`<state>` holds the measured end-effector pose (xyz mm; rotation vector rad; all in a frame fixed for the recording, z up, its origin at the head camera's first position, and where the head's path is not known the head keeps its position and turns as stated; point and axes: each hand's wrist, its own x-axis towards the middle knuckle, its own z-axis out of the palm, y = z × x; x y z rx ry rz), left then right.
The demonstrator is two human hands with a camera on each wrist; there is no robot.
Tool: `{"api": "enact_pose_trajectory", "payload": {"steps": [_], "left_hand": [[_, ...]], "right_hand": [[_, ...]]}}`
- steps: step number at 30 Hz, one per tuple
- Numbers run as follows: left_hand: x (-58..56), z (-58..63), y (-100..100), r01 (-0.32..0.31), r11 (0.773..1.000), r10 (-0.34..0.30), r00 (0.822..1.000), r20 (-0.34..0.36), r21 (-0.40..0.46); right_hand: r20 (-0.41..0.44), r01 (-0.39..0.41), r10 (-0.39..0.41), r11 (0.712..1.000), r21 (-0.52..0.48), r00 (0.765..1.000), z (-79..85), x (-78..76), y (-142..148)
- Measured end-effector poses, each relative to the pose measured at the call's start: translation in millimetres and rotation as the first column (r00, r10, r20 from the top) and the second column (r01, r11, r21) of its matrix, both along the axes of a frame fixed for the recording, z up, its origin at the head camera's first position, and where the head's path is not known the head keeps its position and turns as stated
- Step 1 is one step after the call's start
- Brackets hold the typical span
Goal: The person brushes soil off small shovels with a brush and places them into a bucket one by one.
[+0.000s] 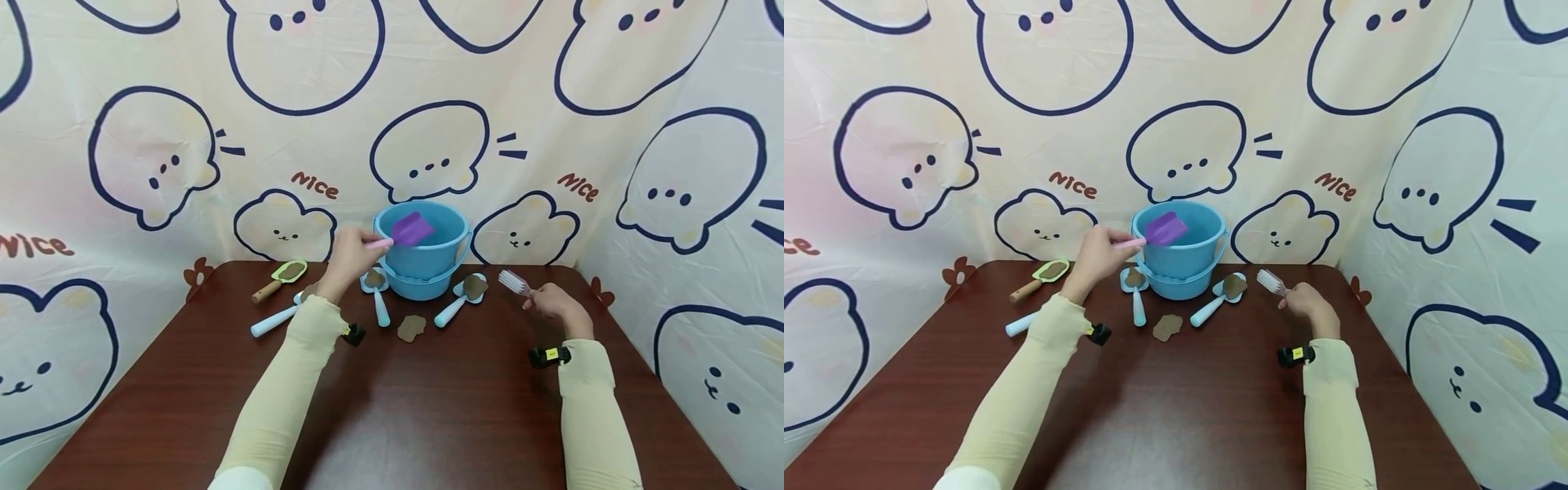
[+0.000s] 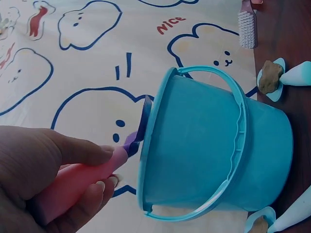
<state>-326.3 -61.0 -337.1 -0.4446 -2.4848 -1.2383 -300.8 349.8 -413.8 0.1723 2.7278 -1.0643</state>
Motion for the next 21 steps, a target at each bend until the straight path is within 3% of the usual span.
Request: {"api": "enact_pose_trajectory", "payload": {"steps": [9, 21], "left_hand": [[-15.3, -0.1, 12.2, -0.064, 0.998, 0.063, 0.997, -0.052, -0.015], [-29.7, 2.1, 22.7, -0.031, 0.999, 0.030, 0.997, -0.067, -0.011]], "right_hand": [[-0.010, 0.030, -0.029, 0.998, 0.048, 1.000, -2.9, -0.4, -3.7], [-0.006, 0.050, -0.049, 0.994, 0.094, 0.999, -5.3, -1.1, -7.6]]}}
